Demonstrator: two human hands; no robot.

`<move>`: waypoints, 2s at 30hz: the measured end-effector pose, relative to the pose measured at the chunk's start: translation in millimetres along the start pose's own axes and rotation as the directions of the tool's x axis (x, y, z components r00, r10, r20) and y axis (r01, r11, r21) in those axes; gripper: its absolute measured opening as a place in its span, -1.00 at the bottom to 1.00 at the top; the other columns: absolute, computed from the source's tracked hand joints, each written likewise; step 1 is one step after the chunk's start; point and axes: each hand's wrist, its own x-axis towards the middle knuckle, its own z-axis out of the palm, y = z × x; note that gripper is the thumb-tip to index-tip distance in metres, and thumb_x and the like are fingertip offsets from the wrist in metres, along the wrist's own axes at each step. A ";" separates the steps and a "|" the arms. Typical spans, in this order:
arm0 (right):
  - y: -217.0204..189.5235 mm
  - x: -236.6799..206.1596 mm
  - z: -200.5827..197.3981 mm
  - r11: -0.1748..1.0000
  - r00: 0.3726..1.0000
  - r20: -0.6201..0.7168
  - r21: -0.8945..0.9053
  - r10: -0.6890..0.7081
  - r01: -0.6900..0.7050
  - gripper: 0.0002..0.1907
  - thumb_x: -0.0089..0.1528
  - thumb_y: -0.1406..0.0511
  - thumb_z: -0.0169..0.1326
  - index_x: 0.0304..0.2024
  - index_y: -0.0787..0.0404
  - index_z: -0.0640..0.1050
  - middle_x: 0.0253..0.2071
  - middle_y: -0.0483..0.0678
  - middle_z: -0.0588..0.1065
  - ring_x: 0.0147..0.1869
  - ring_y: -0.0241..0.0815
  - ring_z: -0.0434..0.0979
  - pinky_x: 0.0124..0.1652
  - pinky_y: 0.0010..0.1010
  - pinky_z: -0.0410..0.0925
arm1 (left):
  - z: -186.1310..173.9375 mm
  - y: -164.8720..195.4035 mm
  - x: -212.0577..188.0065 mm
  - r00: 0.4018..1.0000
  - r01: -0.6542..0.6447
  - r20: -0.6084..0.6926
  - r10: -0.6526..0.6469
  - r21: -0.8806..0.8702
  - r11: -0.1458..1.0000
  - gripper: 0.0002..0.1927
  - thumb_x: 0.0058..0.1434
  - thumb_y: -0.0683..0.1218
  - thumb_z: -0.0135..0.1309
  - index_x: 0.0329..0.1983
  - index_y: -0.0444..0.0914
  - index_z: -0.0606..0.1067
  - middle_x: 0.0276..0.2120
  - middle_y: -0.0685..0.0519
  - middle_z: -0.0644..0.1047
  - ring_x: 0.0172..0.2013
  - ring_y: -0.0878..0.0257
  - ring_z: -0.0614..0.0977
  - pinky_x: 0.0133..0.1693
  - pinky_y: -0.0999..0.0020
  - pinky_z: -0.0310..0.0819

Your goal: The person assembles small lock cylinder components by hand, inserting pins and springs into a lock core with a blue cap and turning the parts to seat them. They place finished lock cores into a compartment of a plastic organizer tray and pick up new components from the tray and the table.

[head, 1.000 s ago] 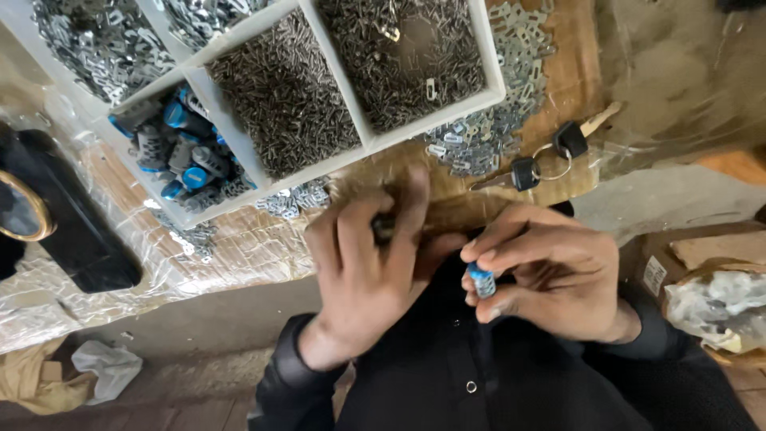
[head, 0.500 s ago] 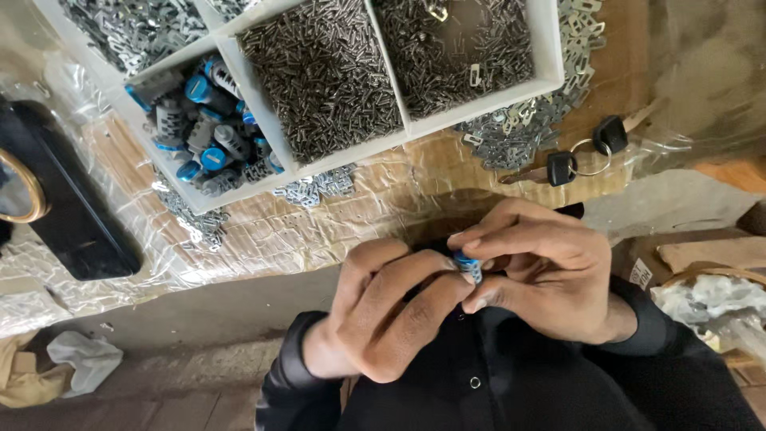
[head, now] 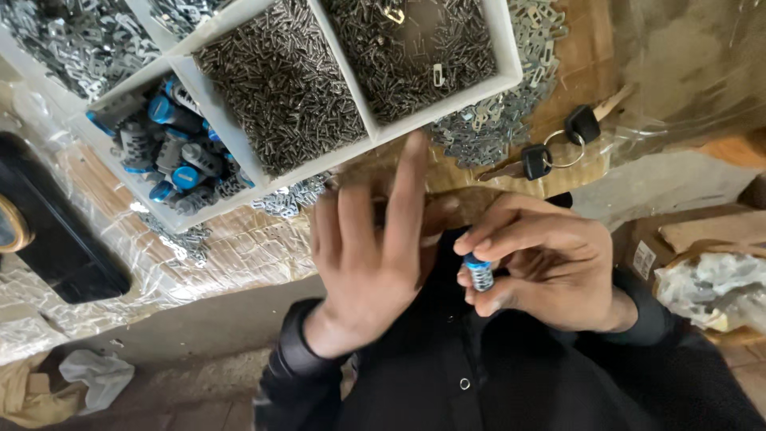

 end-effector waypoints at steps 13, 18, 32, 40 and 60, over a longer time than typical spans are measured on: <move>-11.9 -2.8 -11.4 0.986 0.990 0.107 -0.129 -0.094 0.107 -0.69 0.17 0.57 0.33 -0.04 0.47 0.58 0.01 0.28 0.50 -0.08 0.00 0.72 -0.18 -0.30 0.71 | 3.2 -2.5 -5.5 0.995 0.072 0.070 -0.066 -0.095 0.993 -0.56 0.38 -0.01 0.19 0.15 -0.41 0.46 -0.19 -0.08 0.49 -0.23 0.04 0.55 -0.17 0.12 0.42; -18.3 0.6 -11.3 0.981 0.989 0.123 -0.160 -0.087 0.106 -0.69 0.17 0.54 0.29 -0.04 0.47 0.57 0.04 0.28 0.50 -0.05 0.01 0.74 -0.13 -0.30 0.73 | -9.0 -0.2 -5.5 0.993 0.103 0.060 -0.098 -0.073 0.992 -0.57 0.46 0.03 0.22 0.28 -0.25 0.47 -0.05 -0.01 0.50 -0.12 0.13 0.53 -0.12 0.26 0.46; 0.2 14.3 15.5 0.974 0.992 0.092 -0.199 -0.088 0.105 -0.64 0.24 0.56 0.28 0.08 0.50 0.52 0.12 0.25 0.47 0.06 -0.09 0.64 -0.05 -0.33 0.63 | -2.1 -14.6 -71.5 0.996 0.004 -0.062 -0.065 -0.698 0.716 -0.76 0.22 -0.26 0.24 -0.09 -0.21 0.51 -0.18 0.03 0.56 -0.17 0.14 0.60 -0.05 0.21 0.57; -1.2 19.2 24.6 0.894 0.996 0.081 -0.443 -0.032 0.065 -0.68 0.19 0.43 0.32 -0.04 0.49 0.60 0.02 0.23 0.54 -0.07 -0.15 0.70 -0.21 -0.52 0.62 | -23.4 -21.7 -47.9 0.975 -0.220 -0.097 0.198 -0.454 0.863 -0.72 0.13 -0.17 0.41 -0.14 -0.28 0.58 -0.27 -0.02 0.52 -0.26 0.11 0.53 -0.23 0.28 0.51; 8.0 30.9 30.9 0.978 0.980 0.200 -0.199 -0.013 0.053 -0.59 0.22 0.58 0.28 0.11 0.43 0.52 0.08 0.24 0.47 -0.04 -0.08 0.70 -0.13 -0.36 0.71 | -24.5 -57.8 -83.6 0.988 -0.083 -0.143 0.063 -0.138 0.987 -0.70 0.13 -0.22 0.46 -0.14 -0.23 0.58 -0.22 0.02 0.54 -0.10 0.12 0.48 -0.14 0.30 0.46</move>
